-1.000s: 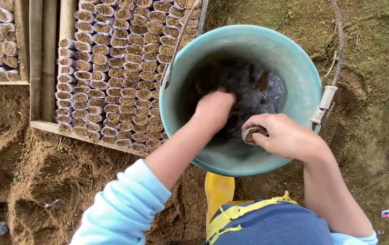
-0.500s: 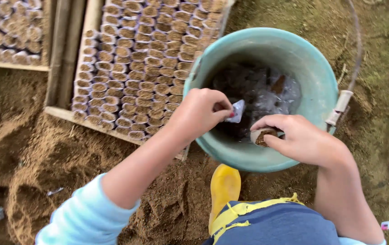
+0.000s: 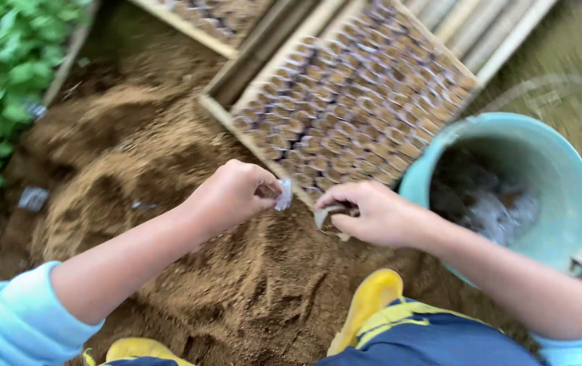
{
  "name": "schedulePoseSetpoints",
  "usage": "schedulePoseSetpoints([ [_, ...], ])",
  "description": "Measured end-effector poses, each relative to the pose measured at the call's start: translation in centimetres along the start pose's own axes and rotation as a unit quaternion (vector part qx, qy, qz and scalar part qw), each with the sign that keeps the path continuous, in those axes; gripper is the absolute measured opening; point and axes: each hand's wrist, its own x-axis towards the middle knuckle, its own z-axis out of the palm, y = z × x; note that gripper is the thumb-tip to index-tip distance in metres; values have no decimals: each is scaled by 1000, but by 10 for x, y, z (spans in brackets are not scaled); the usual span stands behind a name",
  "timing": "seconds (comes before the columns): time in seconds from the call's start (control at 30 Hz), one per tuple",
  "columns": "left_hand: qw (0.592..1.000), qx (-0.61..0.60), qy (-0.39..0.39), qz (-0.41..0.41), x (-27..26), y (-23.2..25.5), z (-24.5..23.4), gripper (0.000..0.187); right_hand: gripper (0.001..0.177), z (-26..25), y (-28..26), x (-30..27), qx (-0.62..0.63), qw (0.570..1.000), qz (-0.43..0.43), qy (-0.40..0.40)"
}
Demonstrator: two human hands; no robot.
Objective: The person fills small plastic seedling pots with soil from a large pile on the ground. They use their hands to scoop the soil, pack it into the pots, and then place the filled pots into a wooden tray. The person repeats this process for multiple pots.
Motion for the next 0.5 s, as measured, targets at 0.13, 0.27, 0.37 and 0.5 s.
schedulePoseSetpoints([
  [0.13, 999, 4, 36, -12, -30, -48, -1, 12, 30, 10, -73, 58, -30, 997, -73, -8],
  [0.27, 999, 2, 25, -29, -55, -82, 5, 17, 28, 37, -104, 102, -31, 998, -57, -8],
  [0.37, 999, -5, 32, -41, -66, -110, 9, 17, 27, 57, -122, 126, 27, 999, -24, -31],
  [0.5, 998, -8, 51, -30, -71, -140, 12, 22, 31, 84, -138, 131, 144, 988, 40, -42],
])
